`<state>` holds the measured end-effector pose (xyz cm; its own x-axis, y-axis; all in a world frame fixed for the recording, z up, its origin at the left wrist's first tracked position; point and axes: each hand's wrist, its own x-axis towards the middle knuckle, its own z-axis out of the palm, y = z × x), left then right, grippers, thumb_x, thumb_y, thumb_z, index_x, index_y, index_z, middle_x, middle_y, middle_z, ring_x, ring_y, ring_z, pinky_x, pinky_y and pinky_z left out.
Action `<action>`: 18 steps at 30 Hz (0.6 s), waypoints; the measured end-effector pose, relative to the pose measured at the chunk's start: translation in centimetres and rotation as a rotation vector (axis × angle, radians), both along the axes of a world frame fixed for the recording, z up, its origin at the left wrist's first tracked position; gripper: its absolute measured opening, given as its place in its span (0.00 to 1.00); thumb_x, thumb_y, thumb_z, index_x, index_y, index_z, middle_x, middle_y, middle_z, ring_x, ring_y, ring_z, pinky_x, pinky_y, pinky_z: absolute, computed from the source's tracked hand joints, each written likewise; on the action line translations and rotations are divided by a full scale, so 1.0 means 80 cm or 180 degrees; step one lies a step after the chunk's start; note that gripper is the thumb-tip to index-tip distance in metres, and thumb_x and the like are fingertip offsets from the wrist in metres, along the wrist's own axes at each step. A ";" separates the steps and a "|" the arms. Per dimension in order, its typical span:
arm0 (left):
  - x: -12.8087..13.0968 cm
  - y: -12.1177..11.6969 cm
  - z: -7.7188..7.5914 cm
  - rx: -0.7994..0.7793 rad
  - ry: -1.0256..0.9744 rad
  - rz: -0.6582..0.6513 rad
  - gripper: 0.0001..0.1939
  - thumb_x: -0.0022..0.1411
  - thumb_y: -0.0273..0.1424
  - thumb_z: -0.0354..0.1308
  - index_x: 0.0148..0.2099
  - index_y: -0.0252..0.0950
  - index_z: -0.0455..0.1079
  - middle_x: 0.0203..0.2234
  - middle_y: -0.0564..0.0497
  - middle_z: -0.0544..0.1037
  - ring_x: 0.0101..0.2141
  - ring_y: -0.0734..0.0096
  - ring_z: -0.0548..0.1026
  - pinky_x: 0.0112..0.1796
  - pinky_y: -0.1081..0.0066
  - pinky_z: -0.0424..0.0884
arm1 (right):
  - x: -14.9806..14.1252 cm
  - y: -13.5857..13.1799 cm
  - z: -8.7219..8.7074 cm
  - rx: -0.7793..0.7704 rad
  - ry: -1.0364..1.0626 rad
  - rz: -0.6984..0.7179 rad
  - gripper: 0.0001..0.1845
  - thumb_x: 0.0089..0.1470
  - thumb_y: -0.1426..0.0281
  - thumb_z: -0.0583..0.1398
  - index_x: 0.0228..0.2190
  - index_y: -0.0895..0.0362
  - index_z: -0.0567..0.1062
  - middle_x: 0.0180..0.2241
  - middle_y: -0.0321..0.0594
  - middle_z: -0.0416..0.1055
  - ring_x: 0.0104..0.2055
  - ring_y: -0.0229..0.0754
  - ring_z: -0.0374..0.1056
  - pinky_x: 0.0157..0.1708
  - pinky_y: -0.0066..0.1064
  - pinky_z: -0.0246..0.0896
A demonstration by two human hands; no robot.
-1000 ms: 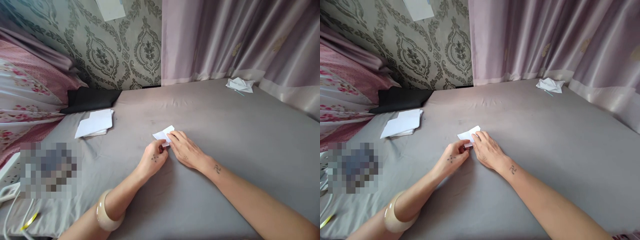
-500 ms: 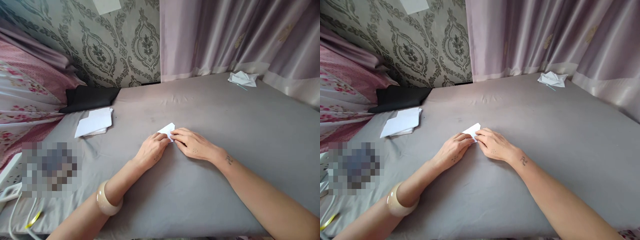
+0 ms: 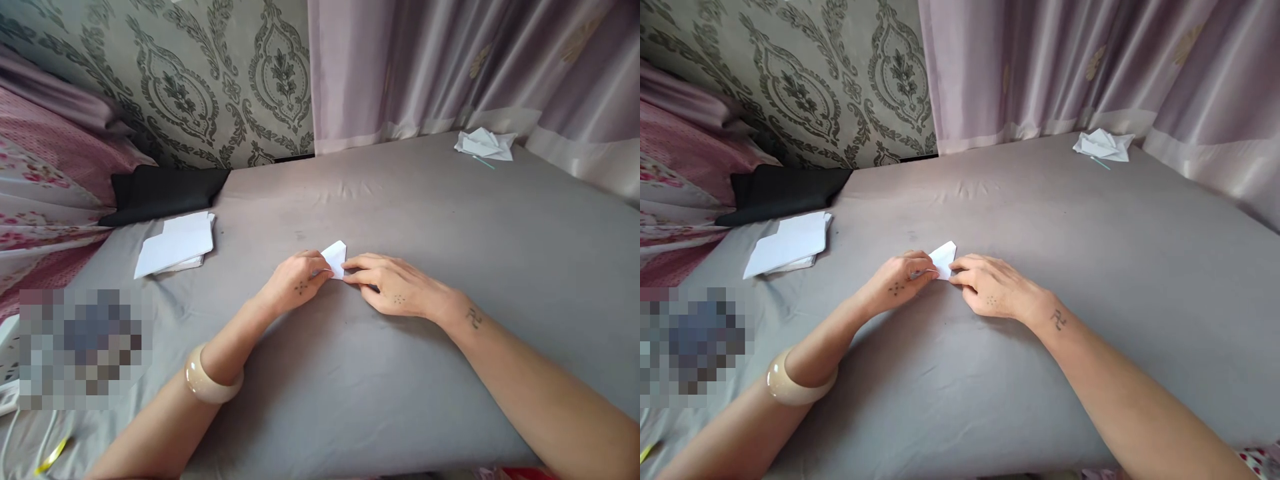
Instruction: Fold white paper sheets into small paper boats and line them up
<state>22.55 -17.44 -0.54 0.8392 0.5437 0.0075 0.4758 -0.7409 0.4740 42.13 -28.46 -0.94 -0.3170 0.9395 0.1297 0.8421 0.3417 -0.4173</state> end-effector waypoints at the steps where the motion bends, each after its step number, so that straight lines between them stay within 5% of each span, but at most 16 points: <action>1: 0.002 0.001 0.000 -0.0041 0.0005 0.0091 0.11 0.64 0.31 0.50 0.37 0.41 0.75 0.37 0.50 0.76 0.38 0.65 0.73 0.36 0.70 0.66 | 0.000 0.000 0.001 -0.0009 0.0007 -0.0008 0.25 0.54 0.80 0.51 0.46 0.48 0.77 0.54 0.33 0.70 0.52 0.43 0.67 0.48 0.38 0.65; 18: 0.008 0.009 -0.007 -0.0858 -0.0076 0.0713 0.11 0.59 0.37 0.55 0.32 0.37 0.74 0.23 0.55 0.71 0.25 0.74 0.66 0.27 0.73 0.58 | 0.005 0.003 -0.004 0.0031 0.0069 0.0069 0.24 0.52 0.82 0.51 0.43 0.51 0.78 0.53 0.35 0.70 0.49 0.44 0.68 0.48 0.39 0.64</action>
